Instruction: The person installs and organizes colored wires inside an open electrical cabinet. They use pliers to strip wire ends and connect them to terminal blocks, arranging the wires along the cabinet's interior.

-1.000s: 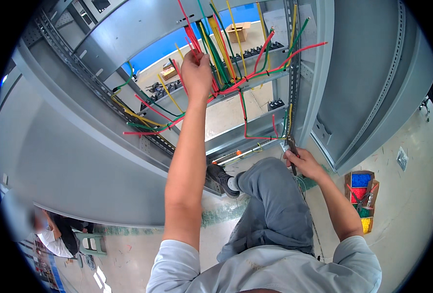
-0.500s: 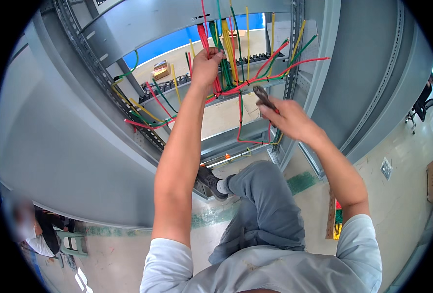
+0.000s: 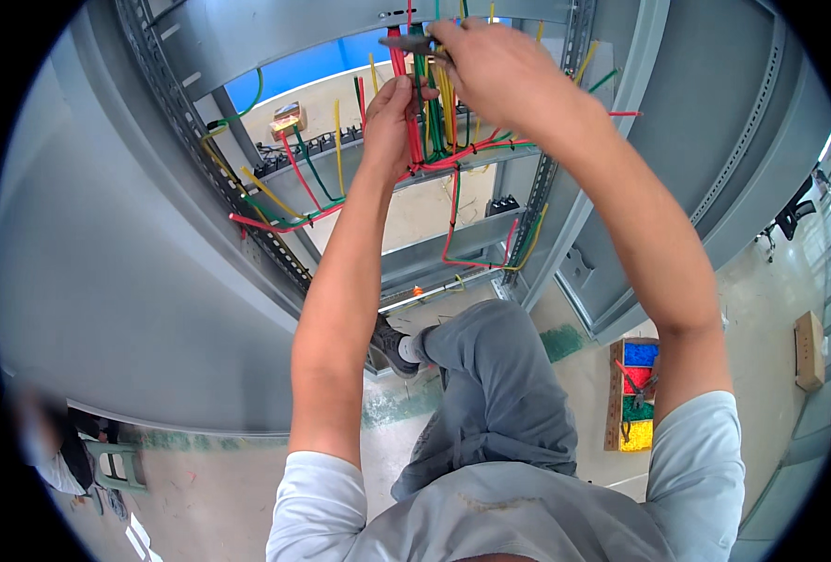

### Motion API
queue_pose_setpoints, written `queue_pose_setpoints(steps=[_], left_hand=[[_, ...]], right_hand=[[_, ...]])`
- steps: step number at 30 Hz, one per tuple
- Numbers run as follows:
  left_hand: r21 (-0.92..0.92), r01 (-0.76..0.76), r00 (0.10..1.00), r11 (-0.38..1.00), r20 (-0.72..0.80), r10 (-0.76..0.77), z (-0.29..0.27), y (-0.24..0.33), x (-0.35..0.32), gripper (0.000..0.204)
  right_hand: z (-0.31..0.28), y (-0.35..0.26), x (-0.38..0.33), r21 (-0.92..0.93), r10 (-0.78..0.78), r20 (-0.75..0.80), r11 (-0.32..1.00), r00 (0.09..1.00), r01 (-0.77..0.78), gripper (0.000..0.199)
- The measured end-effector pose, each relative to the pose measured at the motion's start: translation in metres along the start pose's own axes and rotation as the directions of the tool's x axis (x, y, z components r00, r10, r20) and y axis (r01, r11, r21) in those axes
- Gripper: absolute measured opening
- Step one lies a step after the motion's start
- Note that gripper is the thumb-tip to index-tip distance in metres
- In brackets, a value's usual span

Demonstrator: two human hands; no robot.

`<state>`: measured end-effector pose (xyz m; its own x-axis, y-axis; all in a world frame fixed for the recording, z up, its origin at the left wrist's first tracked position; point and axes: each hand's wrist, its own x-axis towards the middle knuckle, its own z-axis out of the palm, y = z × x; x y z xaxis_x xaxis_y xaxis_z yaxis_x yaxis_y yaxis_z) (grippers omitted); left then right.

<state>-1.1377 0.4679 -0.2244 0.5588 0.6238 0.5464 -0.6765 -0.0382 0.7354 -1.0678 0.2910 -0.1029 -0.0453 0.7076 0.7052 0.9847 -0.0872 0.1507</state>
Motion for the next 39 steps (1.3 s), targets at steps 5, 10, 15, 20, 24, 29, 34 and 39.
queue_pose_setpoints(steps=[5,10,15,20,24,29,34,39], left_hand=[[-0.032,0.008,1.0,0.999,-0.005,-0.008,0.003,0.003,-0.002,0.034],[-0.055,0.016,1.0,0.998,0.027,-0.014,0.003,0.003,-0.003,0.035],[-0.015,0.011,1.0,1.0,0.018,-0.01,0.001,0.003,-0.004,0.035],[-0.023,-0.018,0.999,1.0,0.046,0.019,0.001,0.001,-0.004,0.035],[-0.037,-0.018,0.999,0.999,0.044,0.019,0.004,0.002,-0.005,0.035],[-0.038,-0.046,0.999,0.998,0.006,0.046,0.002,0.0,-0.004,0.029],[-0.045,-0.048,0.999,0.998,-0.002,0.048,0.006,-0.001,-0.006,0.027],[-0.06,-0.048,0.999,0.997,-0.003,0.048,0.002,-0.004,-0.003,0.026]], right_hand=[[0.004,0.027,0.026,-0.239,0.161,0.266,0.966,0.95,-0.097,0.024],[0.019,0.032,0.032,-0.27,0.205,0.296,0.955,0.933,-0.124,0.024],[0.026,0.019,0.038,-0.283,0.209,0.268,0.95,0.94,-0.131,0.022],[0.02,0.008,0.039,-0.262,0.18,0.307,0.96,0.935,-0.098,0.02],[0.019,0.004,0.042,-0.318,0.185,0.336,0.945,0.924,-0.074,0.02],[0.018,0.005,0.043,-0.365,0.125,0.32,0.931,0.939,0.001,0.021],[0.027,0.027,0.043,-0.497,0.002,0.27,0.857,0.963,0.137,0.018],[0.037,0.048,0.05,-0.303,-0.016,0.346,0.945,0.938,0.127,0.021]])
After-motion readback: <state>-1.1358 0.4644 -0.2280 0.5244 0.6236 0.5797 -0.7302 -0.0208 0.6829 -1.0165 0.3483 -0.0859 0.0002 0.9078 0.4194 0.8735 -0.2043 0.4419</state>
